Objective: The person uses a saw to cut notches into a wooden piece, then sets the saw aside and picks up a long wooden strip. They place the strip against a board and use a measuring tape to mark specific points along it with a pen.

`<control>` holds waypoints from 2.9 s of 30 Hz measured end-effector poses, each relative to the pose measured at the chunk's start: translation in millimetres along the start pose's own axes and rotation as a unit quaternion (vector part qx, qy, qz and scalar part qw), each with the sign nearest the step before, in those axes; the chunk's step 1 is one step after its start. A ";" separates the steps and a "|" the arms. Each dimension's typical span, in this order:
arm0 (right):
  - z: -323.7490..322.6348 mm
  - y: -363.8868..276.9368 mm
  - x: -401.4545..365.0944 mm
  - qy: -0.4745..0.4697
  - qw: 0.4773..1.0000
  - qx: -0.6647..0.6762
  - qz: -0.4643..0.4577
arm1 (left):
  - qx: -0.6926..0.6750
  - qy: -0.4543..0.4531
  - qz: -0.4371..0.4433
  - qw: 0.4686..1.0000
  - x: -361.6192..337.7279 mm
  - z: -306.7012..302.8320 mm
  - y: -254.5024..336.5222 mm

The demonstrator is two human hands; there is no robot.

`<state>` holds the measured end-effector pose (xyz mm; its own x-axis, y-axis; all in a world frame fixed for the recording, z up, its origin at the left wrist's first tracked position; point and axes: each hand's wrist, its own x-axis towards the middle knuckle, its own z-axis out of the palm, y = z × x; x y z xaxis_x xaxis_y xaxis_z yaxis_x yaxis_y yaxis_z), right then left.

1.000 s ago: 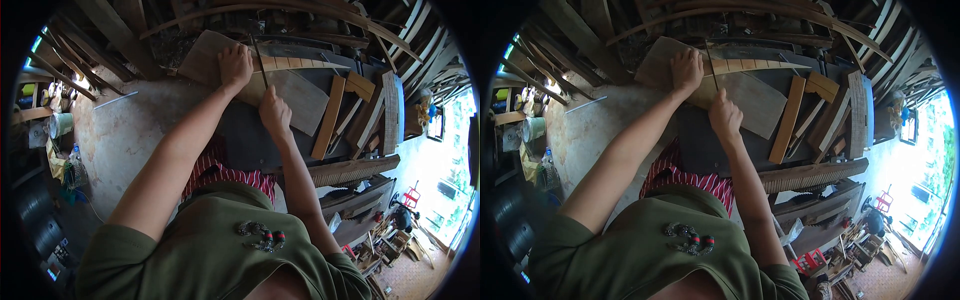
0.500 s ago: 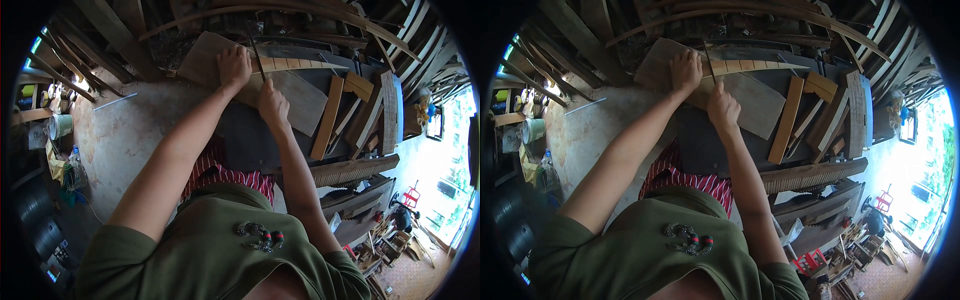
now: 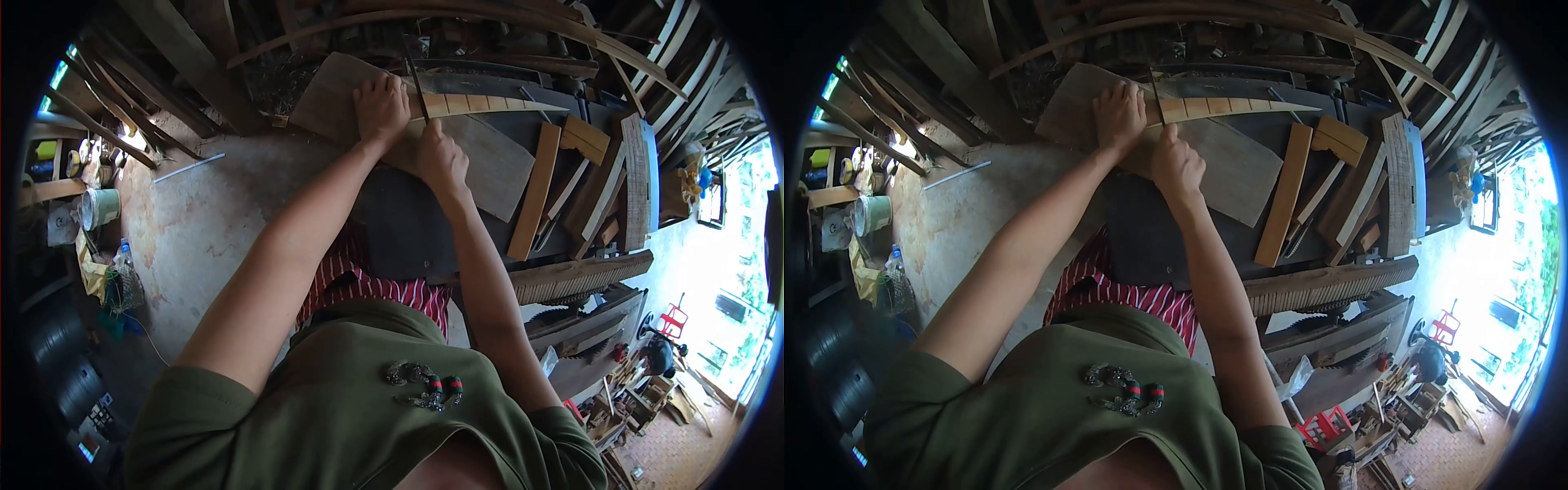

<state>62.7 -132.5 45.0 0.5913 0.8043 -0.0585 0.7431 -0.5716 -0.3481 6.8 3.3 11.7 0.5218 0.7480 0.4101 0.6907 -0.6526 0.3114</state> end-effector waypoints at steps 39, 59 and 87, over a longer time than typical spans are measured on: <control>-16.9 8.5 -20.4 0.076 0.974 0.213 -0.023 | -0.059 0.016 0.024 0.998 -1.8 1.8 -1.8; -32.4 102.2 -140.9 0.191 0.953 -0.018 0.236 | -0.055 -0.059 0.096 0.992 -64.4 -40.8 -20.4; -2.6 120.2 -139.3 0.228 0.934 0.068 0.267 | -0.071 -0.197 0.435 0.876 -9.9 -70.4 -10.2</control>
<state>70.5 -313.6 13.8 0.9610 0.2407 0.1364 0.2766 -0.8206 -0.5001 -40.7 -6.0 64.8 0.9710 -0.0737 0.2275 -0.1083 -0.9837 0.1435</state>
